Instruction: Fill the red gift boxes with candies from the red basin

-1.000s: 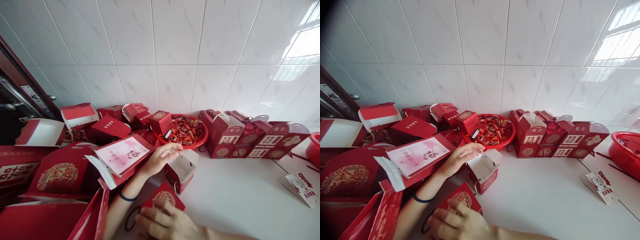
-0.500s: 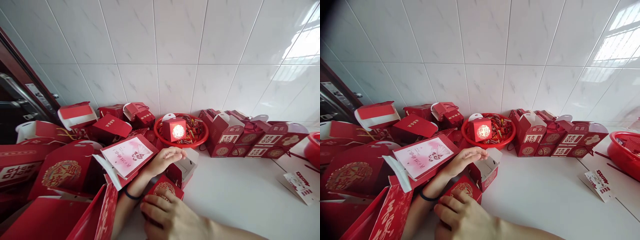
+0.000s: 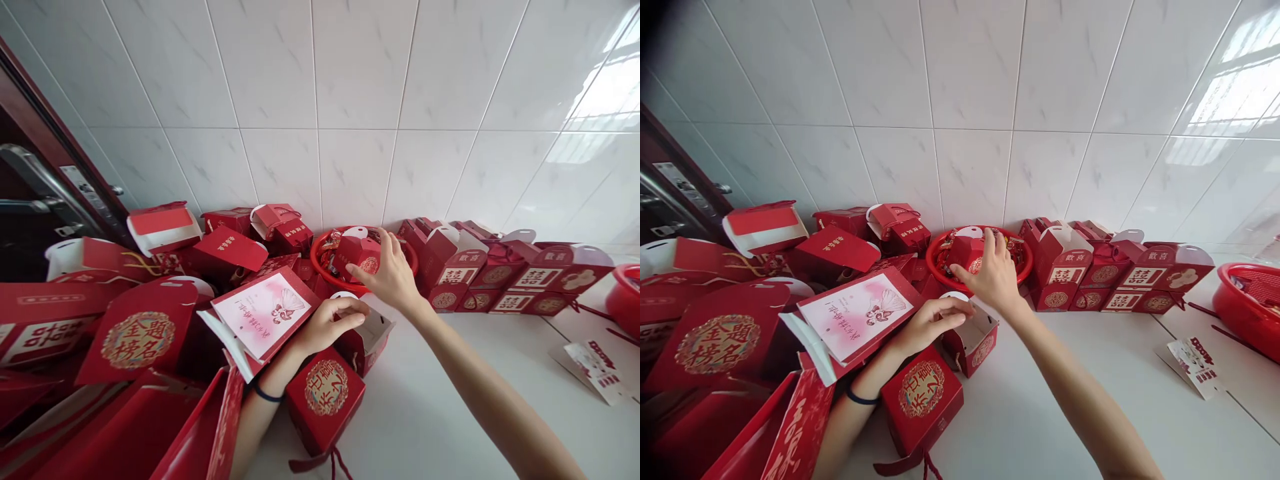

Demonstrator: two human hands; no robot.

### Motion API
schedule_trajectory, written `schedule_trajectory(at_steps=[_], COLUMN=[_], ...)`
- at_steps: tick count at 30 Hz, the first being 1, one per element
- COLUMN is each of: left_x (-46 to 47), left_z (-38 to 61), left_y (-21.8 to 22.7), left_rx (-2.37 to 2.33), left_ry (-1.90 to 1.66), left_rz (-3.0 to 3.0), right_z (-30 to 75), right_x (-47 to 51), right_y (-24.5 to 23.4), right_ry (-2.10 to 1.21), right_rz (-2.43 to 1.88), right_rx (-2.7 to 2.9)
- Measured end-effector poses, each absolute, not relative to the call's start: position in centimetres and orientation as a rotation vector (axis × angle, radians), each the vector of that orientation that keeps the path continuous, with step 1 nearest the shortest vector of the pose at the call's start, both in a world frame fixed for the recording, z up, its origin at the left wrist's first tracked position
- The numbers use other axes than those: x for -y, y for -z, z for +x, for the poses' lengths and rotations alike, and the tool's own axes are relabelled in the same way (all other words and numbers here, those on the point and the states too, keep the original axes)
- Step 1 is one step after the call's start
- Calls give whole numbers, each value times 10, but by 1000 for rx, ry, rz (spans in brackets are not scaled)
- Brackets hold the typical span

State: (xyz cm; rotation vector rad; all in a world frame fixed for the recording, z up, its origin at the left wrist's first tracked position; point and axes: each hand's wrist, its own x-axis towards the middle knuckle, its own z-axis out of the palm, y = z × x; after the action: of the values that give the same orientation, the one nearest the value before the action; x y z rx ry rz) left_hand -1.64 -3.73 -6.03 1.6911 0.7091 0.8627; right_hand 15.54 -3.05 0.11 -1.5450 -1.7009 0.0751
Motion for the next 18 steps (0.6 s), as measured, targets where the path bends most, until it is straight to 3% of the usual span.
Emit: schedule_trajectory(at_steps=[4, 8, 13, 18], left_x=[40, 42, 43, 45], left_z=[-17, -19, -18, -18], left_y=[58, 59, 63, 67], left_rx=[-744, -746, -734, -685], left_ry=[-821, -823, -843, -901], left_rz=[1774, 1808, 1811, 1751], right_z=[161, 147, 117, 76], right_x=[-12, -25, -64, -106], right_y=[9, 3, -38, -67], right_ry=[-371, -323, -269, -303], right_rz=[-1816, -1830, -1676, -1614], right_rx=[1658, 1724, 1589, 1791])
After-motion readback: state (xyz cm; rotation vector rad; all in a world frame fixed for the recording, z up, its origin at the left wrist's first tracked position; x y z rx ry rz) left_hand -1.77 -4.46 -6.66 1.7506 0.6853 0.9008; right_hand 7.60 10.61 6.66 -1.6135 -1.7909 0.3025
